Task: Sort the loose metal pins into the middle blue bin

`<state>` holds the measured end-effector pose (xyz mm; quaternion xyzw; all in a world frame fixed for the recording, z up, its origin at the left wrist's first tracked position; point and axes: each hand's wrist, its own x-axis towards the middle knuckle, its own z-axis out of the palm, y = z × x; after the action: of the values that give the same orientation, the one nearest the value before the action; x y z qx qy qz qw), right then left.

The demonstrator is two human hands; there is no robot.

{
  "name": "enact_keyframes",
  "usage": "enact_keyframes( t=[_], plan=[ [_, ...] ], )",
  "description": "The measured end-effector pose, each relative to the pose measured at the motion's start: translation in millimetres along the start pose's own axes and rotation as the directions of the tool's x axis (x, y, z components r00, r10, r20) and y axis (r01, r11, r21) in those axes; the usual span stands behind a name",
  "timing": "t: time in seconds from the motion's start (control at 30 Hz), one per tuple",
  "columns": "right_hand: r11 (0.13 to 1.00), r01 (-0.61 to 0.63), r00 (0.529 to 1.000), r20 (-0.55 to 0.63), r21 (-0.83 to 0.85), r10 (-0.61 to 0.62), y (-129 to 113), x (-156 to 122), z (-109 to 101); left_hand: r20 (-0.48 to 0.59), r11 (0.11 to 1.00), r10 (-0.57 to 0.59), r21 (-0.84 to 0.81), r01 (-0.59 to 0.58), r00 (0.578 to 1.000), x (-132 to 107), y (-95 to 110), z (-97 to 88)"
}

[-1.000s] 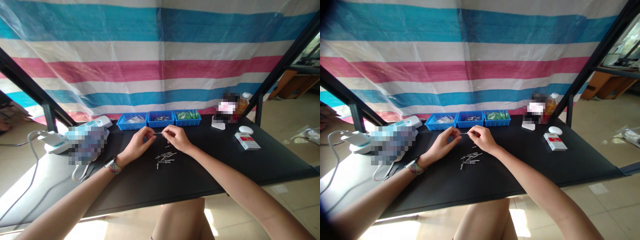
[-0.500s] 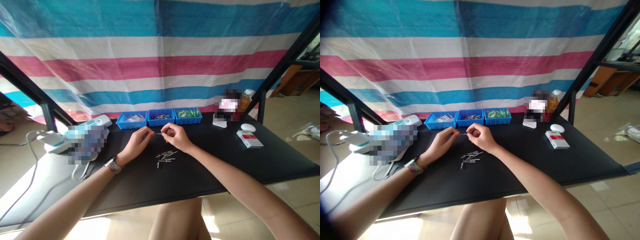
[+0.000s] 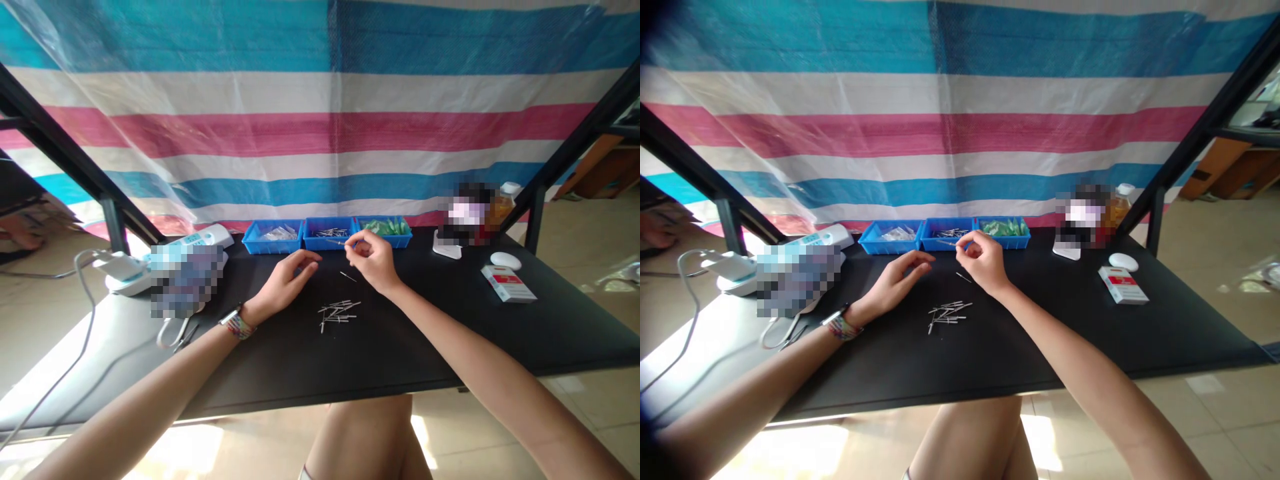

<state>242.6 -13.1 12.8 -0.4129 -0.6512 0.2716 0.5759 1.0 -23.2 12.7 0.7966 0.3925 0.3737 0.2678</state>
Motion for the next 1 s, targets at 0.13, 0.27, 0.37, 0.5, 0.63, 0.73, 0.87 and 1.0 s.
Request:
enact_keyframes(
  t=[0.13, 0.27, 0.37, 0.5, 0.63, 0.73, 0.87, 1.0],
  plan=[
    [0.993, 0.035, 0.961, -0.268, -0.115, -0.065, 6, 23, -13, 0.164, 0.979, 0.149, 0.116, -0.169, 0.975, -1, 0, 1.0],
    [0.937, 0.144, 0.982, -0.072, -0.318, -0.175, 22, 36, -14, 0.329, 0.932, 0.218, 0.210, -0.296, 0.919, -2, -2, 2.7],
    [0.893, 0.195, 0.979, 0.030, -0.405, -0.201, 31, 33, -14, 0.408, 0.899, 0.224, 0.264, -0.349, 0.885, -3, -3, 4.2],
    [0.875, 0.192, 0.980, 0.035, -0.444, -0.198, 33, 20, -13, 0.454, 0.867, 0.237, 0.299, -0.398, 0.859, -5, -3, 7.1],
    [0.876, 0.236, 0.971, 0.139, -0.420, -0.195, 30, 10, -7, 0.413, 0.848, 0.271, 0.325, -0.419, 0.869, -6, -3, 9.1],
    [0.884, 0.252, 0.965, 0.170, -0.395, -0.199, 27, 5, -3, 0.355, 0.842, 0.303, 0.334, -0.423, 0.884, -5, -3, 8.7],
    [0.913, 0.244, 0.956, 0.238, -0.328, -0.170, 26, 1, -1, 0.272, 0.858, 0.292, 0.350, -0.377, 0.917, -2, -1, 6.6],
    [0.948, 0.216, 0.925, 0.359, -0.235, -0.121, 27, -3, 2, 0.192, 0.884, 0.267, 0.341, -0.319, 0.944, -1, 0, 4.2]
  ],
)
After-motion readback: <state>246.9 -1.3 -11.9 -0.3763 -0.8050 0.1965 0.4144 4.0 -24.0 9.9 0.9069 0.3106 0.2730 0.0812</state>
